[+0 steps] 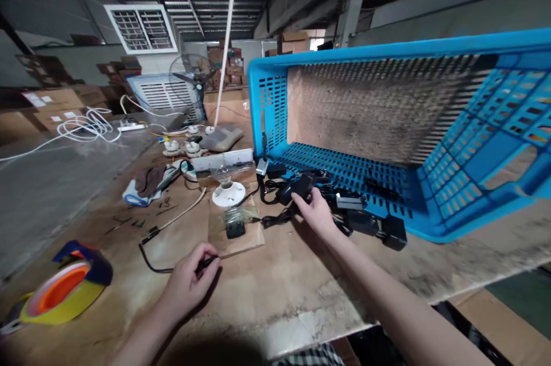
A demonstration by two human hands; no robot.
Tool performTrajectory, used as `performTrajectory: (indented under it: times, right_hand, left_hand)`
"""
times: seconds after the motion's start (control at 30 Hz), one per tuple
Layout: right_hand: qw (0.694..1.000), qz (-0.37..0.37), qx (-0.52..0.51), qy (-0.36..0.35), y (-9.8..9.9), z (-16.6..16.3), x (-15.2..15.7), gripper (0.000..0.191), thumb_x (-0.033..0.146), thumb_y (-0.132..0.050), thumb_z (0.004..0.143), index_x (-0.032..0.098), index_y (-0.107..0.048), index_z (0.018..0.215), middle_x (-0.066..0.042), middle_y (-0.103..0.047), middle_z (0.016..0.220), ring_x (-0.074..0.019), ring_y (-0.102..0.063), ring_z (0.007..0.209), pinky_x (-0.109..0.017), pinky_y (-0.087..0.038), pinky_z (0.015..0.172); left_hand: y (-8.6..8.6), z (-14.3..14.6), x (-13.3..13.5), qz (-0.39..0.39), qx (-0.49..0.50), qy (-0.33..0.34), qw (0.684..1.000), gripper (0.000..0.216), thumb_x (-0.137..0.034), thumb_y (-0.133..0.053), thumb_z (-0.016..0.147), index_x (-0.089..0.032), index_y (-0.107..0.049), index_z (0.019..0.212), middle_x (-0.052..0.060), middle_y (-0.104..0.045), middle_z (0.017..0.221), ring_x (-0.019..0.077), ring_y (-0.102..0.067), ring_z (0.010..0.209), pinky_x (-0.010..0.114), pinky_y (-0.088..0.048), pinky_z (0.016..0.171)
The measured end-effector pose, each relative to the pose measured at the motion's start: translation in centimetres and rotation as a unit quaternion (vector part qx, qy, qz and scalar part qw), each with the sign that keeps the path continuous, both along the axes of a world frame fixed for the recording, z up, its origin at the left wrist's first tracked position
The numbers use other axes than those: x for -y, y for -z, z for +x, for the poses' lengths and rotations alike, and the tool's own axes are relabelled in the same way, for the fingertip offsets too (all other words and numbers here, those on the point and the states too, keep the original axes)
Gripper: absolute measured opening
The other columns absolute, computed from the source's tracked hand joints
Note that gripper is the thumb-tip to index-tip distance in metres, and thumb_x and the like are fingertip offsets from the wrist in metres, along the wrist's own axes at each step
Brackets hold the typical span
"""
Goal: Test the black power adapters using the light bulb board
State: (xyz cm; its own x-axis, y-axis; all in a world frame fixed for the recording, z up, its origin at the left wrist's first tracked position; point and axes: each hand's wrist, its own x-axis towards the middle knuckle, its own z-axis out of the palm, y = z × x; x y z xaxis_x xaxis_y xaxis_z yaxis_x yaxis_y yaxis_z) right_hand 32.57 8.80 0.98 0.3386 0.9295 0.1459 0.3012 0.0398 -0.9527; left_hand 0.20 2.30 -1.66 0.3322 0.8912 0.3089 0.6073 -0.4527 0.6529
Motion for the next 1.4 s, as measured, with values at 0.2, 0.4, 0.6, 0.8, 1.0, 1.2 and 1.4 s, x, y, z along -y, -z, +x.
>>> performTrajectory:
  times: [0.2,0.4,0.6,0.8,1.0,1.2,1.4]
  right_hand:
    - [0.965,-0.117,-0.174,-0.160,-0.8,-1.8,4.9,0.044,0.058,-0.070,0.080,0.018,-0.062,0.098,-0.010,-0.073,0.096,-0.0216,-0.071,0.087,-0.029,-0.058,0.068]
    - [0.977,-0.041,0.211,-0.011,1.6,0.2,8.6,0.057,0.057,-0.068,0.074,0.018,-0.063,0.116,-0.017,-0.069,0.113,-0.0350,-0.067,0.103,-0.053,-0.056,0.088]
    - [0.924,-0.086,0.347,-0.136,0.3,-7.2,9.4,0.066,0.048,-0.063,0.086,0.014,-0.051,0.141,-0.019,-0.070,0.120,-0.0357,-0.066,0.111,-0.050,-0.054,0.094]
    - [0.931,-0.089,0.320,-0.153,2.8,-9.2,6.9,0.059,0.016,-0.052,0.084,0.005,-0.051,0.142,-0.021,-0.063,0.132,-0.0313,-0.060,0.123,-0.044,-0.047,0.106]
    - [0.946,-0.018,0.225,-0.233,2.0,-8.2,9.6,0.034,0.030,-0.044,0.098,0.020,-0.068,0.119,-0.010,-0.071,0.111,-0.0230,-0.067,0.103,-0.035,-0.052,0.092]
    - [0.903,-0.018,0.269,-0.335,2.1,-10.9,11.7,0.031,0.031,-0.041,0.101,0.023,-0.069,0.092,-0.004,-0.066,0.085,-0.0181,-0.063,0.078,-0.027,-0.045,0.067]
    - [0.897,-0.052,0.286,-0.332,2.5,-11.7,12.4,0.016,0.028,-0.054,0.096,0.026,-0.068,0.088,0.001,-0.065,0.079,-0.0154,-0.061,0.071,-0.025,-0.043,0.064]
  left_hand:
    - [-0.4,-0.2,0.8,0.051,0.007,0.008,0.999,0.012,-0.029,-0.050,0.099,-0.021,-0.055,0.091,-0.001,-0.058,0.075,0.0139,-0.056,0.062,0.020,-0.039,0.052]
    - [-0.3,0.1,0.8,0.055,-0.025,0.000,0.998,0.012,-0.028,-0.050,0.097,-0.021,-0.058,0.090,0.000,-0.062,0.076,0.0168,-0.060,0.067,0.025,-0.041,0.060]
    - [0.3,-0.1,-0.4,-0.001,-0.022,-0.084,0.996,0.018,-0.033,-0.044,0.099,-0.021,-0.053,0.088,0.005,-0.060,0.085,0.0246,-0.059,0.081,0.033,-0.041,0.071]
    - [1.0,-0.2,-1.0,-0.034,0.001,-0.056,0.998,0.018,-0.032,-0.041,0.099,-0.022,-0.047,0.086,0.002,-0.056,0.083,0.0212,-0.057,0.078,0.031,-0.043,0.071]
    - [0.4,0.2,-0.1,-0.070,0.032,-0.066,0.995,0.018,-0.034,-0.046,0.098,-0.021,-0.053,0.087,0.000,-0.058,0.079,0.0184,-0.056,0.073,0.028,-0.041,0.067]
    - [-1.4,0.4,0.9,-0.244,0.084,0.122,0.958,0.012,-0.027,-0.058,0.092,-0.020,-0.064,0.087,-0.002,-0.065,0.075,0.0149,-0.059,0.070,0.022,-0.041,0.062]
    - [-1.1,0.2,1.4,-0.180,-0.028,0.204,0.962,0.011,-0.017,-0.057,0.093,-0.021,-0.067,0.090,-0.001,-0.071,0.085,0.0155,-0.065,0.077,0.023,-0.042,0.069]
